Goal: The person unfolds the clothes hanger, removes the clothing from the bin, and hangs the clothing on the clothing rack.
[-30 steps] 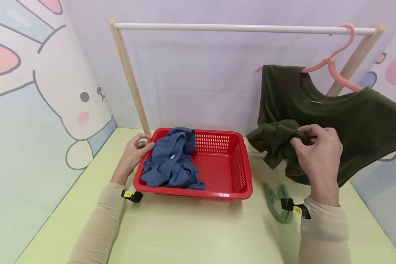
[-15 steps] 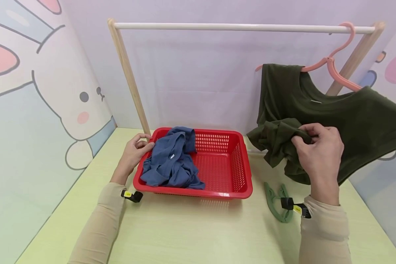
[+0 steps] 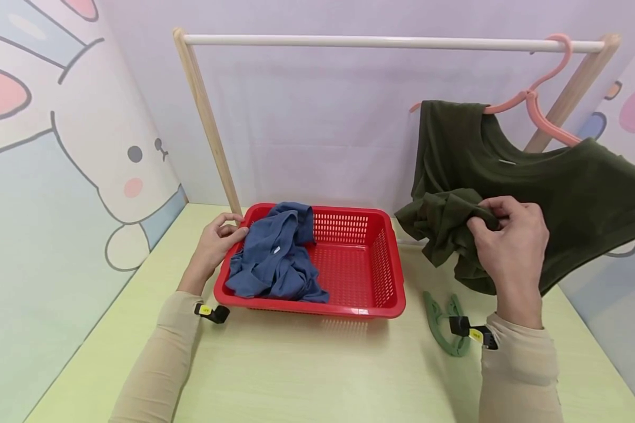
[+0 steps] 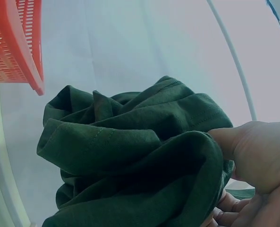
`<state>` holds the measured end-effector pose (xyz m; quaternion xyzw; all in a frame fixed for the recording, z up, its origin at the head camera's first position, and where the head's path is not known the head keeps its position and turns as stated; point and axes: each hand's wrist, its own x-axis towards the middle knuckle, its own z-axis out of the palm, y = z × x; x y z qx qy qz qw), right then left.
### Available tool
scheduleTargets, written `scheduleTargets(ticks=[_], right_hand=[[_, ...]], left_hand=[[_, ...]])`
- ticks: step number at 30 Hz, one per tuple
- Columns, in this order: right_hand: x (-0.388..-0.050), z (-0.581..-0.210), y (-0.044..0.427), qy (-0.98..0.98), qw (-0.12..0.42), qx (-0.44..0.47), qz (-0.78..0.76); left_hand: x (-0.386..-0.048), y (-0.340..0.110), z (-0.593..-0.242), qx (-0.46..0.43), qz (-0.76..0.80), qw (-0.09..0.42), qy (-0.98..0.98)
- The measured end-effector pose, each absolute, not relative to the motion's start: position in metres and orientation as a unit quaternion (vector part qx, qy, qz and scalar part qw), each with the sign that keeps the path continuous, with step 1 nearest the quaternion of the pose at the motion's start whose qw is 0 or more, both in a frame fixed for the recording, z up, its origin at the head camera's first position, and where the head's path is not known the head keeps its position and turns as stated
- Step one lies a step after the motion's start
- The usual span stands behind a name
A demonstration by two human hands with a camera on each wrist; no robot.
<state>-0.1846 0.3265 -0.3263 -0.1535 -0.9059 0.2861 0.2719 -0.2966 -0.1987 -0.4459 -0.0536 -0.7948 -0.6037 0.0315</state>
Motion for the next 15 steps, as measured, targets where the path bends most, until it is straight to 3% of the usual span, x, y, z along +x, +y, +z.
scheduleTargets(ticks=[15], right_hand=[[-0.1841, -0.3274, 0.3279, -0.894, 0.261, -0.165, 0.324]], left_hand=[[-0.2979, -0.1992, -0.4466, -0.056, -0.604, 0.03, -0.795]])
